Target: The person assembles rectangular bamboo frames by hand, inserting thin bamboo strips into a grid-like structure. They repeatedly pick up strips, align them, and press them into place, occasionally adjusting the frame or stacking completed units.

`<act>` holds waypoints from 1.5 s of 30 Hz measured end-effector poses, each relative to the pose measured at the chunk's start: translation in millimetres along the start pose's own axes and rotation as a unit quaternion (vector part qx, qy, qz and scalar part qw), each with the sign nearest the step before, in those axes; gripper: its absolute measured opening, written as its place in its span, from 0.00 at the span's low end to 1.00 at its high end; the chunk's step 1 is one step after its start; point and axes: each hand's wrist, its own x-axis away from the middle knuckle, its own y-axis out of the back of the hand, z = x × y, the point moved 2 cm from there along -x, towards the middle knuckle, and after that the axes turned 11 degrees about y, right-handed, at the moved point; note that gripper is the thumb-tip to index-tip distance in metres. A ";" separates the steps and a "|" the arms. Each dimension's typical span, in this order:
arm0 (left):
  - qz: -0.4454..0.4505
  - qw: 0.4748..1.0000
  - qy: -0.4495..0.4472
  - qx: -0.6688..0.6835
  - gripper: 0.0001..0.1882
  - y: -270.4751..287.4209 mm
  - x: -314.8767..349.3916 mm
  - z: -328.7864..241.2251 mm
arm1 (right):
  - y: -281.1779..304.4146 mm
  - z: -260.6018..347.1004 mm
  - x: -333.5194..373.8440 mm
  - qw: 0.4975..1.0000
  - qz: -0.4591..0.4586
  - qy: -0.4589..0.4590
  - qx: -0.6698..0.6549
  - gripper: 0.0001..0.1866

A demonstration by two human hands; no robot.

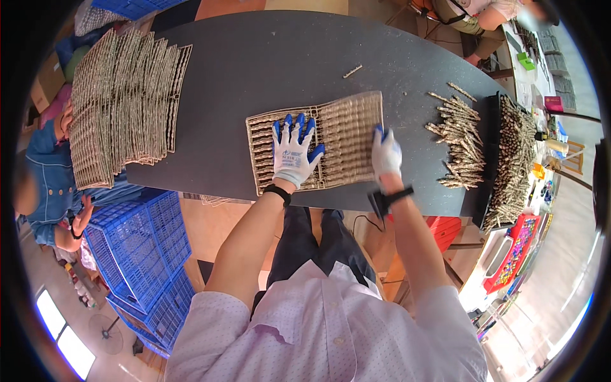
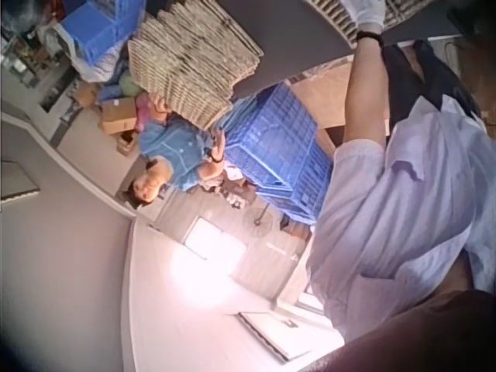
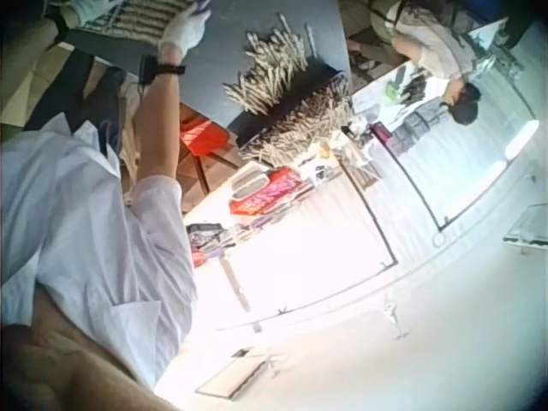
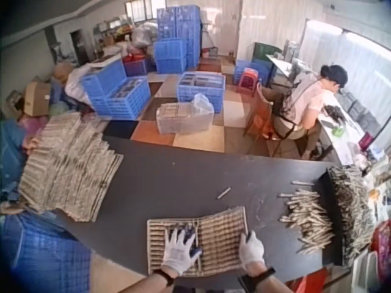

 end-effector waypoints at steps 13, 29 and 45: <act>-0.044 0.999 0.028 -0.014 0.37 -3.1 0.2 -0.9 | -13.4 66.4 -75.7 0.994 0.009 0.111 0.012 0.24; -0.046 0.997 0.059 0.022 0.35 -1.8 0.0 -0.9 | 17.6 64.9 -10.0 0.874 -0.021 0.414 0.253 0.34; 0.007 0.667 0.510 0.543 0.45 17.9 42.5 89.0 | -28.0 73.8 -3.2 0.829 0.178 0.416 0.330 0.37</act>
